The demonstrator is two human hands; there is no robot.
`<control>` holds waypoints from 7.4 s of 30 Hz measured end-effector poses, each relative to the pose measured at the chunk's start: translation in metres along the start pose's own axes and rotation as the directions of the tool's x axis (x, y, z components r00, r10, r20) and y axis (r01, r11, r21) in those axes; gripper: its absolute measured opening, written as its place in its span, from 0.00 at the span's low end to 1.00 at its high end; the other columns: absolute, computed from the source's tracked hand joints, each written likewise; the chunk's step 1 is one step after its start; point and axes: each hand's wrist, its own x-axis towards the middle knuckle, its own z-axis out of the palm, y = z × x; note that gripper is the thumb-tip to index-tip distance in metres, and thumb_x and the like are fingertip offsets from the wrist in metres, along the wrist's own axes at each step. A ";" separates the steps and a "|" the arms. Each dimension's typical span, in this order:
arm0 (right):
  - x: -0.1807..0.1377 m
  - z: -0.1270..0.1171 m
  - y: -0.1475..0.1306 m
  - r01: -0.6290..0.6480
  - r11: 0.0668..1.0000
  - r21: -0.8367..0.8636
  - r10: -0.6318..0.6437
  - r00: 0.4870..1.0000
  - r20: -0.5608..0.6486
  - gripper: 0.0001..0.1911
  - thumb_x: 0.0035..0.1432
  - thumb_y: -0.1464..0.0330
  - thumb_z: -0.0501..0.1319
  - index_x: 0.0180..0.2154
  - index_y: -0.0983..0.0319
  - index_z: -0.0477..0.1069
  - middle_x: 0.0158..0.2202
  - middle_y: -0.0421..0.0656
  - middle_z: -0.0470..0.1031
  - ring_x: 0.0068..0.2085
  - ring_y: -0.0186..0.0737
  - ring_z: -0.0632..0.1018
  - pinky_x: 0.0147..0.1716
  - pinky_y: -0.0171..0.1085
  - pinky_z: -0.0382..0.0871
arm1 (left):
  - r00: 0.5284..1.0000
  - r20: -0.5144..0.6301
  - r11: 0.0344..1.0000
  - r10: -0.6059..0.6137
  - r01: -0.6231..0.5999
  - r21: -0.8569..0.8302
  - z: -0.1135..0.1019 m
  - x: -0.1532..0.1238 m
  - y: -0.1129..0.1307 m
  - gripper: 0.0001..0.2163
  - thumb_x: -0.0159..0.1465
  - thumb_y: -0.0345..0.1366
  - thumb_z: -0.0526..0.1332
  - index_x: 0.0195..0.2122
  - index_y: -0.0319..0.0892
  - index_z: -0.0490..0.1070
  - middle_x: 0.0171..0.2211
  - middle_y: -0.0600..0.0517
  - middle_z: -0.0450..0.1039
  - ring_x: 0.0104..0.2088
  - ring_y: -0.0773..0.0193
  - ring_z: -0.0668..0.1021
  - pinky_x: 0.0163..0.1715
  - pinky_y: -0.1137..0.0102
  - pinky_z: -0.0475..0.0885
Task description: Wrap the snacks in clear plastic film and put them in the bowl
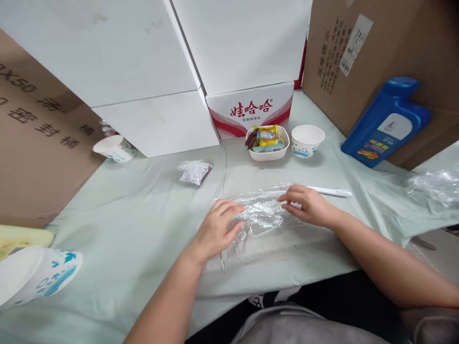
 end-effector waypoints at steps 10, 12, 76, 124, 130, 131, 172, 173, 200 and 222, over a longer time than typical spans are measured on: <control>-0.015 -0.035 0.025 -0.331 0.943 -0.040 0.332 0.923 0.196 0.12 0.61 0.60 0.56 0.39 0.59 0.73 0.32 0.42 0.77 0.31 0.39 0.76 0.31 0.37 0.67 | 0.931 0.364 0.997 -0.022 0.046 -0.058 0.002 -0.002 0.005 0.06 0.54 0.34 0.68 0.30 0.44 0.72 0.44 0.51 0.67 0.51 0.55 0.68 0.51 0.61 0.67; -0.021 -0.046 0.026 -0.406 0.913 0.028 0.374 0.864 0.336 0.13 0.56 0.57 0.61 0.39 0.58 0.71 0.29 0.39 0.77 0.28 0.38 0.76 0.27 0.35 0.66 | 0.929 0.370 0.997 -0.027 0.052 -0.056 0.001 -0.002 0.006 0.06 0.54 0.34 0.68 0.30 0.44 0.71 0.44 0.51 0.67 0.51 0.55 0.67 0.51 0.61 0.67; -0.001 0.022 0.001 -0.383 0.787 -0.484 0.471 0.880 0.070 0.13 0.67 0.63 0.50 0.41 0.62 0.68 0.33 0.47 0.78 0.34 0.44 0.78 0.29 0.36 0.58 | 0.744 -0.006 0.693 -0.669 0.626 0.358 0.009 0.009 -0.016 0.06 0.66 0.39 0.53 0.40 0.45 0.66 0.32 0.51 0.77 0.33 0.58 0.79 0.30 0.69 0.64; 0.002 0.019 -0.006 -0.099 0.869 0.485 0.097 0.995 0.030 0.16 0.65 0.63 0.54 0.51 0.58 0.71 0.52 0.49 0.73 0.55 0.45 0.70 0.55 0.49 0.65 | 0.876 0.390 0.953 0.285 -0.303 -0.018 0.059 -0.007 0.047 0.27 0.64 0.44 0.58 0.64 0.50 0.55 0.62 0.51 0.63 0.66 0.52 0.57 0.66 0.48 0.41; 0.003 0.032 -0.006 0.078 0.996 0.032 -0.081 0.992 0.097 0.17 0.62 0.75 0.53 0.49 0.60 0.74 0.50 0.49 0.75 0.52 0.46 0.70 0.53 0.50 0.64 | 0.875 0.394 0.960 0.280 -0.264 -0.095 0.052 -0.005 0.041 0.25 0.64 0.41 0.59 0.62 0.47 0.60 0.58 0.47 0.68 0.65 0.51 0.60 0.65 0.48 0.46; 0.003 0.034 -0.004 0.083 0.996 0.031 -0.085 0.992 0.097 0.18 0.61 0.76 0.53 0.49 0.60 0.74 0.50 0.48 0.75 0.52 0.45 0.70 0.53 0.49 0.64 | 0.883 0.376 0.959 0.282 -0.248 -0.136 0.050 -0.004 0.039 0.24 0.63 0.40 0.59 0.61 0.46 0.62 0.58 0.46 0.68 0.64 0.51 0.60 0.65 0.48 0.48; -0.005 0.017 -0.013 0.293 0.949 0.116 -0.299 0.953 0.038 0.16 0.63 0.70 0.54 0.50 0.63 0.71 0.50 0.52 0.73 0.52 0.47 0.69 0.51 0.49 0.63 | 0.932 -0.025 0.931 0.360 -0.361 -0.047 0.061 -0.003 0.032 0.06 0.65 0.30 0.56 0.39 0.42 0.71 0.39 0.48 0.76 0.46 0.59 0.76 0.47 0.62 0.73; -0.005 0.014 -0.016 0.324 0.929 0.179 -0.336 0.941 0.039 0.17 0.63 0.65 0.55 0.51 0.64 0.70 0.48 0.52 0.73 0.50 0.46 0.70 0.51 0.47 0.64 | 0.940 -0.049 0.938 0.338 -0.340 -0.066 0.059 -0.002 0.031 0.06 0.66 0.30 0.54 0.39 0.41 0.71 0.39 0.48 0.76 0.45 0.60 0.76 0.46 0.63 0.74; 0.002 0.051 -0.030 -0.347 0.917 0.198 0.363 0.930 -0.051 0.13 0.58 0.71 0.58 0.47 0.62 0.68 0.39 0.45 0.74 0.28 0.34 0.74 0.31 0.36 0.69 | 0.929 -0.114 0.882 -0.353 0.290 -0.370 0.077 0.011 0.030 0.11 0.59 0.26 0.58 0.42 0.43 0.65 0.33 0.52 0.75 0.31 0.66 0.78 0.32 0.71 0.73; -0.003 0.054 -0.025 0.193 0.980 -0.051 -0.191 0.981 0.041 0.15 0.62 0.67 0.58 0.49 0.64 0.72 0.50 0.52 0.74 0.53 0.48 0.72 0.51 0.49 0.67 | 0.995 -0.101 0.972 0.024 0.000 0.235 0.066 0.005 0.026 0.12 0.62 0.29 0.57 0.46 0.42 0.70 0.48 0.44 0.74 0.54 0.49 0.72 0.50 0.54 0.70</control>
